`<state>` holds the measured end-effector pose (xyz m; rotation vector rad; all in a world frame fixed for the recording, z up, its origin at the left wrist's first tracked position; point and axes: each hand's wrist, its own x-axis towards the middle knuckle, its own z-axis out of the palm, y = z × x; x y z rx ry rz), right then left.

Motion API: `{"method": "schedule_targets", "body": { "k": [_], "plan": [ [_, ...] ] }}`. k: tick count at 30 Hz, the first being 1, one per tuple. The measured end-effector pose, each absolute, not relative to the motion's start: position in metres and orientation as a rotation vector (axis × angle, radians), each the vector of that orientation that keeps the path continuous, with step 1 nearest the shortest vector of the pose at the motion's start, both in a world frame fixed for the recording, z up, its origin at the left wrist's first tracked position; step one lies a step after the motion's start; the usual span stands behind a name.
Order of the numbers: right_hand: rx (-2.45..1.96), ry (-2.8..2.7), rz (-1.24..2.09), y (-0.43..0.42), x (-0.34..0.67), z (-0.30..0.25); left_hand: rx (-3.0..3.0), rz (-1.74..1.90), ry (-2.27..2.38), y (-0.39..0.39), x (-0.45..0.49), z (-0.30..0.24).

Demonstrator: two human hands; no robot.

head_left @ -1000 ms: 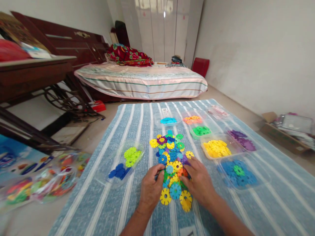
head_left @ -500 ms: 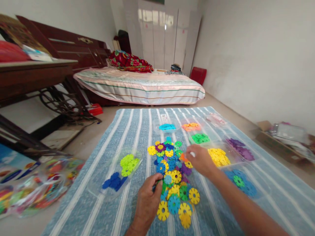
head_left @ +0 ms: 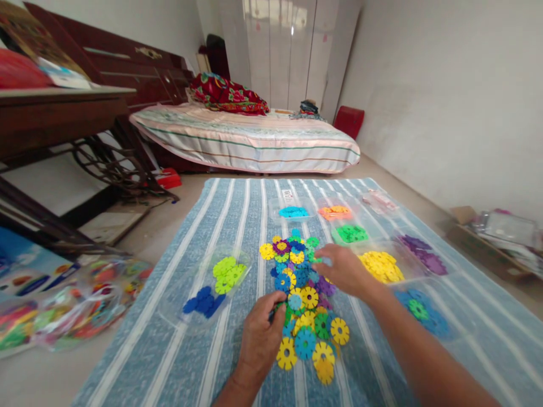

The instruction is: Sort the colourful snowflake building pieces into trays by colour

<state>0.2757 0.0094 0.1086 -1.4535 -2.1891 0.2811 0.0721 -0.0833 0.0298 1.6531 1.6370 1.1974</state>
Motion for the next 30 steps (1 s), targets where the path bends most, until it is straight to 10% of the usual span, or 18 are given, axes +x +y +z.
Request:
{"method": "schedule_targets", "body": {
  "k": [30],
  "plan": [
    [-1.400,-1.672,0.776,-0.074,0.270,0.049,2.108,1.132,1.635,-0.081,0.077,0.032]
  ]
}}
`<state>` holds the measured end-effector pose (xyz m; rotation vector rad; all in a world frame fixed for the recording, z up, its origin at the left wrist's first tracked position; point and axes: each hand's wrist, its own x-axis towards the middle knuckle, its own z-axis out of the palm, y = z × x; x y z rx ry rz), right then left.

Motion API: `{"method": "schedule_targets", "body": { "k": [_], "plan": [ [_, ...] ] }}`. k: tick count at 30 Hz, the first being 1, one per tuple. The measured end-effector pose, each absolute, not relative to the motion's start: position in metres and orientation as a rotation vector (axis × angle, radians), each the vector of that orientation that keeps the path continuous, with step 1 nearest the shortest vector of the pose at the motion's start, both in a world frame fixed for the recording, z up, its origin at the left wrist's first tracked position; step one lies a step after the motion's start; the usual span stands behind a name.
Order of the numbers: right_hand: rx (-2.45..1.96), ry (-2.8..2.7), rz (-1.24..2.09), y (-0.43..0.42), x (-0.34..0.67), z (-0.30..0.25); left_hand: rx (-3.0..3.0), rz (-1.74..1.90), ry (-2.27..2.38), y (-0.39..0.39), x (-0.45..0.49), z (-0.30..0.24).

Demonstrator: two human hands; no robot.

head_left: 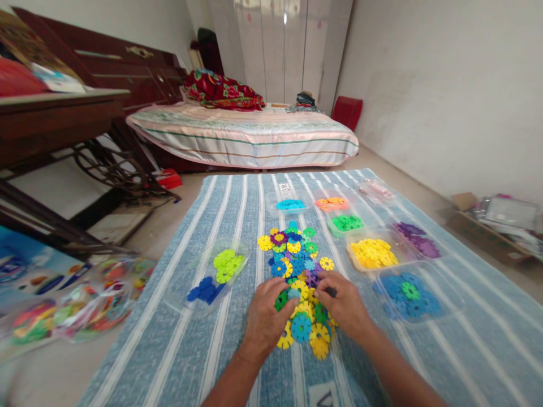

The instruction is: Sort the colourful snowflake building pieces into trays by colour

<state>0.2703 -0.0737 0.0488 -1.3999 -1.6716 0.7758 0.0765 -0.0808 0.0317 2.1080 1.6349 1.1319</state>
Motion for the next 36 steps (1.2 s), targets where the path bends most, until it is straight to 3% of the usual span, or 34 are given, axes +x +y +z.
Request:
{"method": "schedule_targets", "body": {
  "k": [5,11,13,23,36],
  "plan": [
    [-1.399,-1.576,0.614,-0.065,0.293,0.072,2.128,1.119,1.629,-0.082,0.075,0.032],
    [-1.468,-1.456,-0.213,-0.040,0.341,0.086,2.135,1.137,1.611,-0.081,0.076,0.034],
    [-1.457,-1.534,-0.293,-0.039,0.339,0.080,2.137,1.139,1.609,-0.081,0.076,0.034],
    [-1.624,-2.171,0.264,-0.067,0.269,0.054,2.129,1.132,1.599,-0.080,0.072,0.032],
    [-1.632,-1.800,0.405,-0.050,0.310,0.083,2.174,1.131,1.614,-0.069,0.064,0.026]
  ]
}}
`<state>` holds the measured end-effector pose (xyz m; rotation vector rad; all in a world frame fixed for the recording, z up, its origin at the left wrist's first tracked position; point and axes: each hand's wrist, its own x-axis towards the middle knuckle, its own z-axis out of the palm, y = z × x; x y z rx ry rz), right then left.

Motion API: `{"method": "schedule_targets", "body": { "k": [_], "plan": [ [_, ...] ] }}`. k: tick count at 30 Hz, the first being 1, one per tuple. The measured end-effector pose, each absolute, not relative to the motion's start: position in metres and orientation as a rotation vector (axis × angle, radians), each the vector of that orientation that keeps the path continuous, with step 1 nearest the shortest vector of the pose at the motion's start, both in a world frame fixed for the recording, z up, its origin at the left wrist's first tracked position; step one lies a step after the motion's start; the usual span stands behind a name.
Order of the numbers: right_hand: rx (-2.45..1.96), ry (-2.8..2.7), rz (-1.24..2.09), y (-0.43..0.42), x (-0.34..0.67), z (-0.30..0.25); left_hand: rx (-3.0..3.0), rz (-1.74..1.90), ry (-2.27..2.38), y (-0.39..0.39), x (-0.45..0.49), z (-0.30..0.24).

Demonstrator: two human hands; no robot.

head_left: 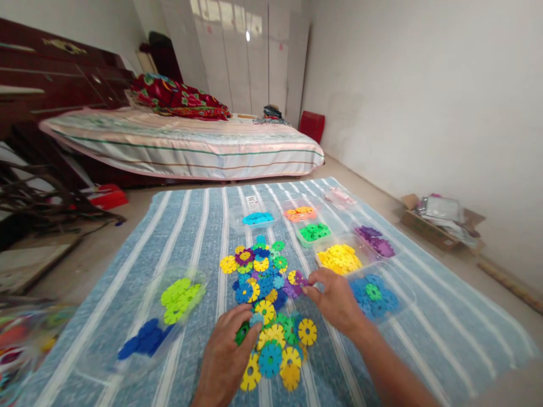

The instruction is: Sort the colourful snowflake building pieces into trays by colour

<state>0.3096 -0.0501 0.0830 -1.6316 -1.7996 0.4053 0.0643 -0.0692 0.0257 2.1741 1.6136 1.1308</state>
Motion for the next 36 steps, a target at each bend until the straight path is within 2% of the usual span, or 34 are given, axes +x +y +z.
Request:
{"method": "schedule_targets", "body": {
  "k": [3,7,13,21,28,34,36],
  "plan": [
    [-1.767,-1.737,0.186,-0.032,0.359,0.106,2.166,1.138,1.626,-0.069,0.064,0.024],
    [-2.238,-1.561,-0.079,0.000,0.428,0.134,2.158,1.149,1.632,-0.069,0.065,0.024],
    [-2.449,-1.467,-0.044,0.040,0.479,0.142,2.164,1.124,1.639,-0.070,0.065,0.028],
    [-2.510,-1.462,-0.095,0.036,0.475,0.131,2.161,1.131,1.631,-0.071,0.067,0.029],
    [-2.369,-1.597,-0.087,0.017,0.440,0.129,2.131,1.094,1.622,-0.075,0.069,0.032],
    [-1.674,-2.031,0.137,-0.033,0.349,0.104,2.095,1.093,1.611,-0.076,0.070,0.034],
    [-1.578,-2.190,0.201,-0.045,0.318,0.093,2.090,1.093,1.611,-0.076,0.070,0.034]
  ]
}}
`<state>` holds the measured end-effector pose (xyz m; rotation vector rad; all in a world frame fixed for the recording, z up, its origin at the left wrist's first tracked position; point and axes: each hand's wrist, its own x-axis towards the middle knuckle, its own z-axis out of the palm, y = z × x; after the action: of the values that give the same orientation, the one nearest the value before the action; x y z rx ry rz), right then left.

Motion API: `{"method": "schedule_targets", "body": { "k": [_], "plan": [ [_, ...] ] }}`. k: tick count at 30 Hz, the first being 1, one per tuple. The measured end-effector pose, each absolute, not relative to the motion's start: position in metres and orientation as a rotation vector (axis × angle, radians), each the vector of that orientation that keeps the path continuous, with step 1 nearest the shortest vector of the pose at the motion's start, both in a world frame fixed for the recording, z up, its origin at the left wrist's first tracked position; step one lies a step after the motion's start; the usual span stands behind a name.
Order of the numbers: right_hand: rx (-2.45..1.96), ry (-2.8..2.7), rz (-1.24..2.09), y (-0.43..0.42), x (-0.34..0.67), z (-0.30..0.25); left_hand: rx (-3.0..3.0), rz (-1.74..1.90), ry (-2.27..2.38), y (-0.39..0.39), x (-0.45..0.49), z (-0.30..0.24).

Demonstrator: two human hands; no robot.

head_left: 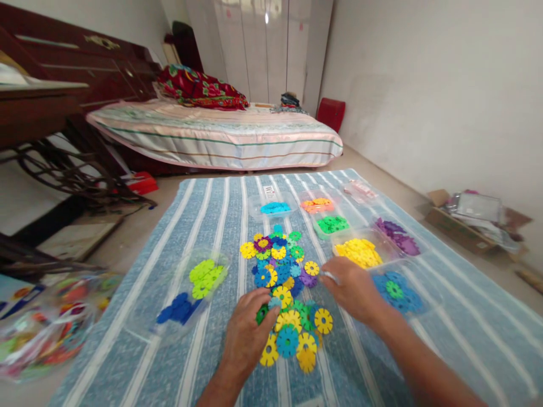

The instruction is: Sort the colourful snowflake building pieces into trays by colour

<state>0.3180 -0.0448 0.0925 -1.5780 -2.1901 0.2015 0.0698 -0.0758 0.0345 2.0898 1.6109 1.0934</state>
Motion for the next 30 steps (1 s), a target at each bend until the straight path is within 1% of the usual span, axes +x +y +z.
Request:
{"method": "schedule_targets", "body": {
  "k": [3,6,9,15,22,25,30],
  "plan": [
    [-1.598,-2.339,0.114,-0.050,0.287,0.077,2.093,1.087,1.606,-0.076,0.070,0.034],
    [-1.667,-2.390,-0.007,-0.044,0.277,0.067,2.098,1.088,1.608,-0.077,0.071,0.034],
    [-1.702,-2.416,-0.011,-0.038,0.277,0.061,2.105,1.092,1.610,-0.077,0.071,0.034],
    [-1.552,-2.413,0.012,-0.040,0.285,0.048,2.118,1.092,1.598,-0.077,0.071,0.035],
    [-1.514,-2.298,0.003,-0.043,0.291,0.039,2.127,1.089,1.603,-0.077,0.072,0.034],
    [-1.517,-2.312,-0.075,-0.040,0.292,0.033,2.126,1.081,1.609,-0.076,0.072,0.034],
    [-1.382,-2.321,-0.218,-0.041,0.298,0.016,2.127,1.085,1.605,-0.076,0.070,0.031]
  ]
}}
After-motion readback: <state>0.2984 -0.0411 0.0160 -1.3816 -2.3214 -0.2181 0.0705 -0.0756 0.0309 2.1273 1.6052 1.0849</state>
